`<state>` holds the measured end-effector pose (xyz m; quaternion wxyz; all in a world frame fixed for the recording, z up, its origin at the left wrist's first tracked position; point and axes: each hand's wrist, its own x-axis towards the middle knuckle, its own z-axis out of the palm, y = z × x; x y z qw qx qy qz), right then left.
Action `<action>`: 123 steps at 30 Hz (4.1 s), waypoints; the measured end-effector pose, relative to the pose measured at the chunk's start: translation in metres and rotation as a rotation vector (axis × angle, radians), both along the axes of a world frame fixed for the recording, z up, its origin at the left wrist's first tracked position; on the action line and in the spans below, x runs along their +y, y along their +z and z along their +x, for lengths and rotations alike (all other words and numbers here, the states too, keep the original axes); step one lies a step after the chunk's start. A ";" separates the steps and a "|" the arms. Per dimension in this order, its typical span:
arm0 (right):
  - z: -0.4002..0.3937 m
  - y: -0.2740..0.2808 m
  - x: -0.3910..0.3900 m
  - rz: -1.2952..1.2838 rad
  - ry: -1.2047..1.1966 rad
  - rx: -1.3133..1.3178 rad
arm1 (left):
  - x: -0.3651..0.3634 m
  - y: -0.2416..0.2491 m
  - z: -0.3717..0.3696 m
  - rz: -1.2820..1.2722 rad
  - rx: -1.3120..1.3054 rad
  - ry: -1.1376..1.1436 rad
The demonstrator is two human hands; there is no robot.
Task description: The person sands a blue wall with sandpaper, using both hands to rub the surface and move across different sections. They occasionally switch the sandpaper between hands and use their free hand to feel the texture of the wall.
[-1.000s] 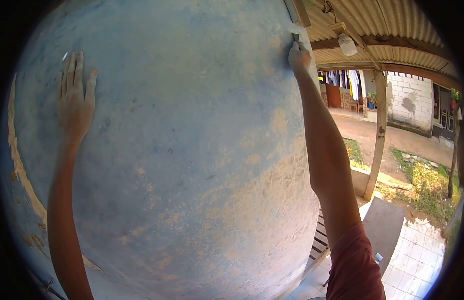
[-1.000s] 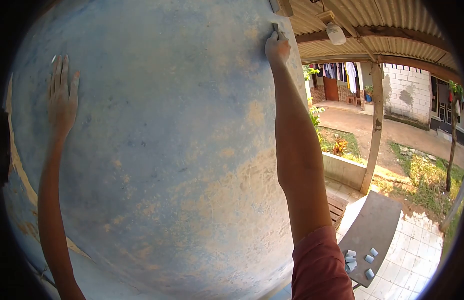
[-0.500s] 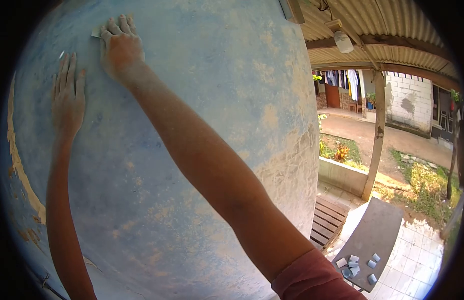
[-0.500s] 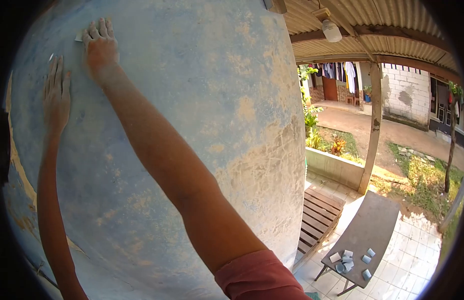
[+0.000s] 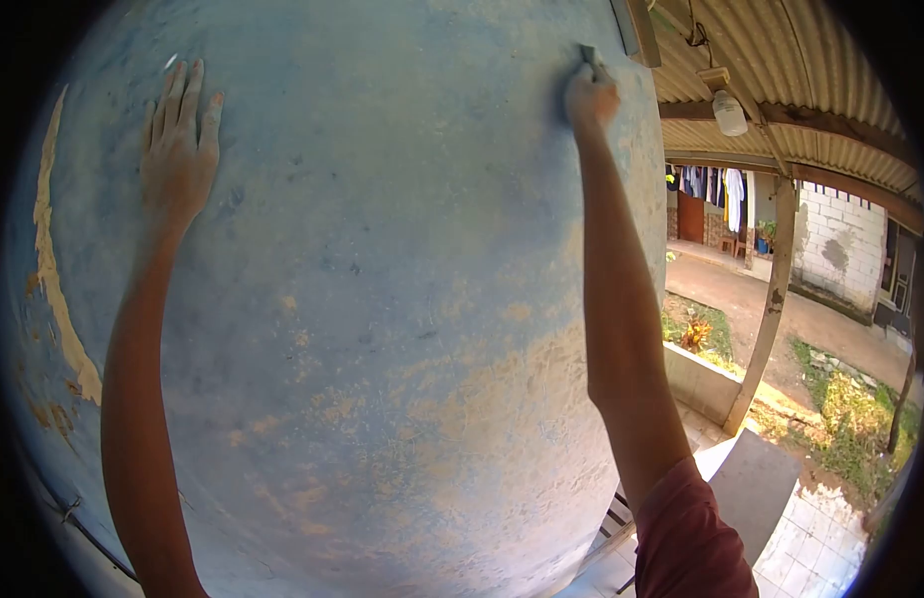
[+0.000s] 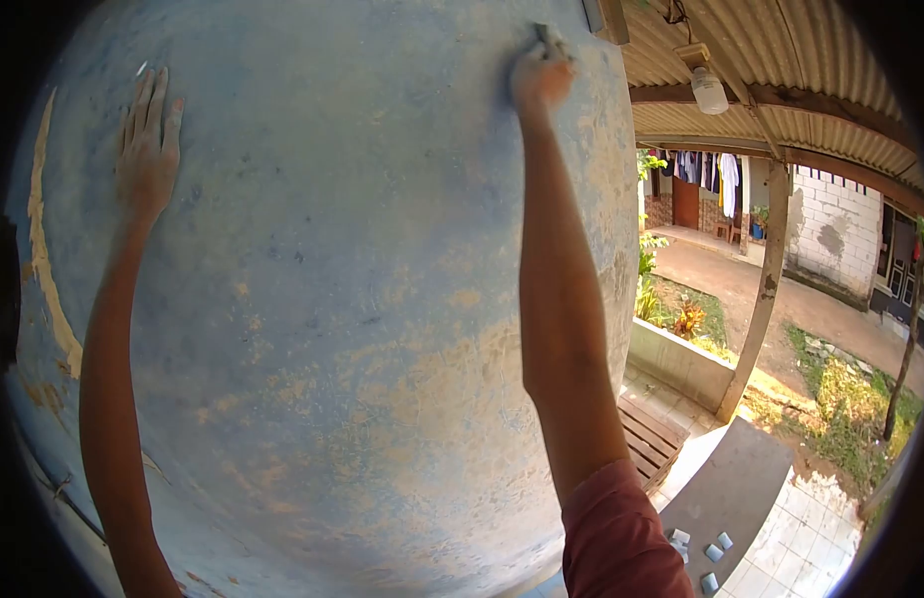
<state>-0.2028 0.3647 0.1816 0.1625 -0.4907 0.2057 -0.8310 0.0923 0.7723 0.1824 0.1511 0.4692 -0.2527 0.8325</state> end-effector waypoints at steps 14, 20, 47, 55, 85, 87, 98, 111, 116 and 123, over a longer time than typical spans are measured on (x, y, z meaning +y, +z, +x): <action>0.097 -0.023 0.121 -0.688 -0.192 0.113 | 0.029 -0.019 0.016 0.129 0.066 0.050; -0.054 -0.063 -0.106 -0.018 -0.205 -0.014 | 0.016 -0.036 0.000 0.039 0.109 0.071; -0.050 -0.091 -0.064 -0.214 -0.219 0.083 | 0.002 -0.039 0.006 -0.019 0.103 -0.024; -0.028 -0.056 -0.058 -0.086 -0.195 -0.113 | -0.003 -0.046 -0.004 -0.054 0.157 -0.007; -0.027 -0.087 -0.043 0.055 -0.186 -0.032 | -0.019 -0.112 -0.038 0.019 0.119 -0.023; 0.020 -0.067 0.020 -0.234 -0.149 -0.077 | -0.017 -0.112 -0.038 0.021 0.130 -0.003; 0.070 -0.102 0.116 -0.715 -0.105 0.203 | -0.011 -0.119 -0.034 0.110 0.130 -0.037; -0.010 -0.106 0.006 0.035 -0.094 0.001 | -0.016 -0.164 -0.056 0.160 0.127 -0.022; 0.101 -0.081 0.156 -0.548 -0.074 0.098 | -0.014 -0.163 -0.054 0.164 0.082 -0.049; 0.101 -0.127 0.163 -0.779 -0.197 0.243 | -0.014 -0.168 -0.051 0.184 0.091 -0.095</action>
